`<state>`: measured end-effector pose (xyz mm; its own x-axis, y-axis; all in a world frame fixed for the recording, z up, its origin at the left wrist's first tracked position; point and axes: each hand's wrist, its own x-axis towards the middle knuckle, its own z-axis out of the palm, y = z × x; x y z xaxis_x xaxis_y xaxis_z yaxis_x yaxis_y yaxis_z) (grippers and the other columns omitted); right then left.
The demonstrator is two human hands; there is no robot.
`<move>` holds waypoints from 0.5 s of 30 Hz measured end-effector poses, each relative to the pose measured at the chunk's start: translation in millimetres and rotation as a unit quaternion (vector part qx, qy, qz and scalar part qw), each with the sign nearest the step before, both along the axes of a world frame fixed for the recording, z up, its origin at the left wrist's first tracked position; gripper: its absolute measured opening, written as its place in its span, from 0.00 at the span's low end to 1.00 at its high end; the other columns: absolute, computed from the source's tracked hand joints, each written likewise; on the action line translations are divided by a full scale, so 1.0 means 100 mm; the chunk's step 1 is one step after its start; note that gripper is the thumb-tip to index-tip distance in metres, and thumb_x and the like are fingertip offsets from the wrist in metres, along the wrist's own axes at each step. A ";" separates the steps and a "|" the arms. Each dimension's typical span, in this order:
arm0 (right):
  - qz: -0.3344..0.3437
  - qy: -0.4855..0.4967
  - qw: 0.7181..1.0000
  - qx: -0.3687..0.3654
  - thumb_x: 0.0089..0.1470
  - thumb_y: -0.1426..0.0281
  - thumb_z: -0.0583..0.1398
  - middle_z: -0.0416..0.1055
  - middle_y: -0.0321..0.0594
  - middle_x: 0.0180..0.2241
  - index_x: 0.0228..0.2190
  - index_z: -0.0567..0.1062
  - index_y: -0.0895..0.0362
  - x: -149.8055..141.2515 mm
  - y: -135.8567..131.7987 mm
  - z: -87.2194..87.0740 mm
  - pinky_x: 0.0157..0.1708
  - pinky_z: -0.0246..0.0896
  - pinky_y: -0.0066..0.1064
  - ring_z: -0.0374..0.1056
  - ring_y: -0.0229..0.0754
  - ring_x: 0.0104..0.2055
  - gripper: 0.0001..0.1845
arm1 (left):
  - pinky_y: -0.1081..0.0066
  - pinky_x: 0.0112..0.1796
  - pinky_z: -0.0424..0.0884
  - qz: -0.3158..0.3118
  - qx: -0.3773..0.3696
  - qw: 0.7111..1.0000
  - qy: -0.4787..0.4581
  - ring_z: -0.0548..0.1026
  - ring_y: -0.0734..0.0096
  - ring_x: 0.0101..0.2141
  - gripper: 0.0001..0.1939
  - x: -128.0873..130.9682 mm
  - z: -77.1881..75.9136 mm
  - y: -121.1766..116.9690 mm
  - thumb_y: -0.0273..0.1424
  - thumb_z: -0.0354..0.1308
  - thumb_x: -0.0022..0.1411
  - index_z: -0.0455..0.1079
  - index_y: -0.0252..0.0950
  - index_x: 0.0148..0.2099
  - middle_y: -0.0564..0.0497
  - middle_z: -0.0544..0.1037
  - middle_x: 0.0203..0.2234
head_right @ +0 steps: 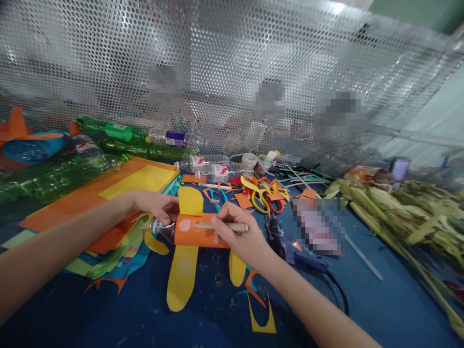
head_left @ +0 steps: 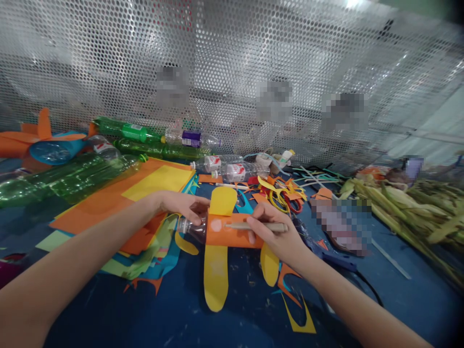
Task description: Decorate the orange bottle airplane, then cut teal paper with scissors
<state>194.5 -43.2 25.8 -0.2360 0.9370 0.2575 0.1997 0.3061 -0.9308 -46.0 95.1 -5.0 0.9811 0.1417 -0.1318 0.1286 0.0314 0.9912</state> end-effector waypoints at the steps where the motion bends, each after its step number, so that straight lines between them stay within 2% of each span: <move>1: -0.001 -0.001 1.000 0.000 0.57 0.66 0.57 0.70 0.29 0.17 0.26 0.62 0.53 0.00 0.00 0.00 0.26 0.60 0.26 0.66 0.33 0.21 0.10 | 0.61 0.52 0.59 -0.002 0.001 1.000 0.002 0.63 0.56 0.54 0.45 0.00 0.01 0.00 0.35 0.67 0.46 0.51 0.42 0.64 0.45 0.64 0.56; 6: -0.002 -0.007 1.000 0.003 0.57 0.65 0.57 0.70 0.30 0.17 0.26 0.62 0.53 -0.01 -0.01 0.02 0.26 0.61 0.27 0.67 0.34 0.21 0.10 | 0.60 0.52 0.58 -0.014 -0.001 1.000 -0.005 0.64 0.56 0.54 0.46 0.02 0.03 -0.02 0.37 0.67 0.47 0.49 0.42 0.64 0.45 0.65 0.56; 15: 0.000 -0.012 1.000 0.000 0.57 0.66 0.57 0.70 0.29 0.17 0.26 0.62 0.53 0.00 0.00 0.00 0.25 0.59 0.26 0.66 0.33 0.21 0.10 | 0.61 0.52 0.58 -0.008 -0.004 1.000 -0.002 0.63 0.55 0.55 0.45 0.00 -0.01 0.01 0.35 0.67 0.47 0.50 0.43 0.64 0.45 0.64 0.56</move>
